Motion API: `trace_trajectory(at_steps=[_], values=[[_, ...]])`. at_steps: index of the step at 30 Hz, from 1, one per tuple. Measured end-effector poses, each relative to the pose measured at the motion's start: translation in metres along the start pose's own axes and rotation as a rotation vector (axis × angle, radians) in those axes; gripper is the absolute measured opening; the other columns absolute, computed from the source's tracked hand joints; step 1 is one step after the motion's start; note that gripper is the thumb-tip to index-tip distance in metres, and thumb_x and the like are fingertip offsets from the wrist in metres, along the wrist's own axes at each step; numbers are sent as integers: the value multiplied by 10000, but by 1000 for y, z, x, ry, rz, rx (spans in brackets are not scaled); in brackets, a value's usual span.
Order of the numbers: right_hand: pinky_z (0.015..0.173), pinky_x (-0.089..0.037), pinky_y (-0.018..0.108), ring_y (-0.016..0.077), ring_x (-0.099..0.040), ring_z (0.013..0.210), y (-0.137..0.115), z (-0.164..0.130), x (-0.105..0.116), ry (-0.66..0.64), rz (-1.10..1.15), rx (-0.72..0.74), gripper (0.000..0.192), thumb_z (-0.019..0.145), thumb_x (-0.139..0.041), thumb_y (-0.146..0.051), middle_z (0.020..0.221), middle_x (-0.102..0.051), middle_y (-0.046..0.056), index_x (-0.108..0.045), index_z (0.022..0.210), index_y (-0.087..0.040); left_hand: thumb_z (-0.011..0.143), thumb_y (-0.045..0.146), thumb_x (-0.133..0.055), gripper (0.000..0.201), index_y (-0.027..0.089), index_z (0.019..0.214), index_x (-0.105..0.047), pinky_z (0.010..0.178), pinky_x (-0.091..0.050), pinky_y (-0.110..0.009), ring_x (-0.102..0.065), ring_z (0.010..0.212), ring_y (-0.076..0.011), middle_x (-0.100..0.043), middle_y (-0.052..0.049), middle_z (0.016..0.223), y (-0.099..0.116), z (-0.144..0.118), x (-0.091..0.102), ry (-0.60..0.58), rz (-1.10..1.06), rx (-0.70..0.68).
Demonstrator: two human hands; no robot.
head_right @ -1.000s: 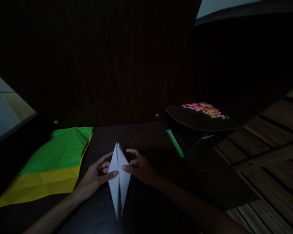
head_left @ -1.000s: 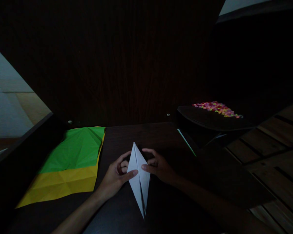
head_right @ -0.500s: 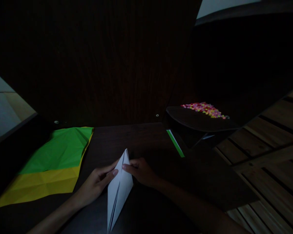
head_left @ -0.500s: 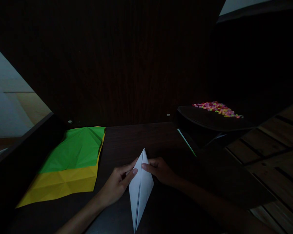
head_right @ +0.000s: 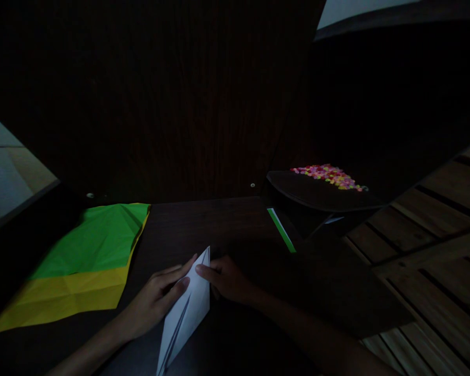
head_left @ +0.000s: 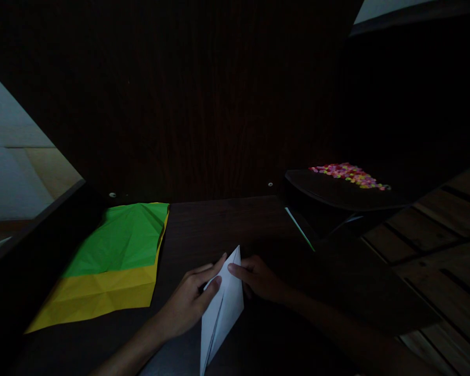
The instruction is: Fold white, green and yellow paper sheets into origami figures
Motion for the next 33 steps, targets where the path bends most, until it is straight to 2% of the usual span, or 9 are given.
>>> trace_trajectory(at_steps=[4,7,9,13,16,22,26,29,33], values=[[343,-281,192,79,-403,313,5,1,-1,15,54,-9,584,826,-449,-659,354,-442,-34,-485,487,-184,951,289,-414,457,234,1405,-405,716,-468,-268,-579,750,-174,-602,-39,854,0,-1,0,-24,105,7],[314,-262,182,78,-400,296,8,3,-1,37,81,-26,556,819,-467,-664,355,-449,-48,-513,551,-179,956,293,-404,441,245,1393,-428,701,-467,-267,-569,745,-175,-593,-37,843,-3,-2,-1,-49,125,4],[293,-241,175,69,-379,278,8,4,0,46,88,-53,574,813,-462,-682,356,-462,-46,-511,551,-175,947,300,-435,441,259,1386,-442,756,-476,-283,-588,808,-190,-626,-47,906,-4,-2,-2,-37,100,12],[274,-243,174,60,-370,260,7,6,5,82,140,-65,621,809,-445,-706,373,-508,-16,-514,520,-160,886,324,-566,509,262,1381,-462,995,-398,-361,-556,1117,-253,-614,-70,1247,-6,0,-2,27,-25,63],[270,-258,171,66,-393,258,8,8,10,140,204,-57,597,812,-462,-692,385,-535,-7,-528,560,-155,863,362,-597,534,215,1365,-488,1014,-396,-390,-554,1150,-267,-595,-88,1304,-6,2,-1,38,-140,176],[261,-236,164,65,-381,247,2,9,17,222,275,-77,553,784,-516,-678,367,-528,-19,-536,597,-158,774,337,-710,669,167,1362,-440,870,-502,-358,-633,1016,-254,-675,-107,1158,-10,2,-1,29,-421,283],[257,-221,163,63,-378,246,0,9,21,293,295,-86,551,754,-549,-679,359,-523,-17,-541,576,-157,720,293,-766,776,152,1379,-382,647,-551,-297,-676,749,-206,-727,-70,910,-13,1,-2,-35,-578,328],[267,-233,161,63,-394,263,1,9,25,347,305,-76,529,752,-583,-644,362,-522,-15,-546,554,-155,730,300,-760,734,147,1360,-416,579,-553,-270,-658,667,-175,-720,-49,832,-13,3,0,-39,-602,326],[274,-244,168,67,-406,278,3,11,30,406,338,-63,513,747,-606,-622,373,-524,-12,-539,534,-160,759,321,-737,577,121,1261,-536,619,-581,-297,-672,730,-196,-721,-66,837,-11,5,5,-29,-582,335]])
Point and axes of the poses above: each hand's wrist, its own z-axis towards the middle knuckle, its own x-axis out of the back of the hand, y = z × x, the point moved 1 cm from there along z, towards the middle knuckle
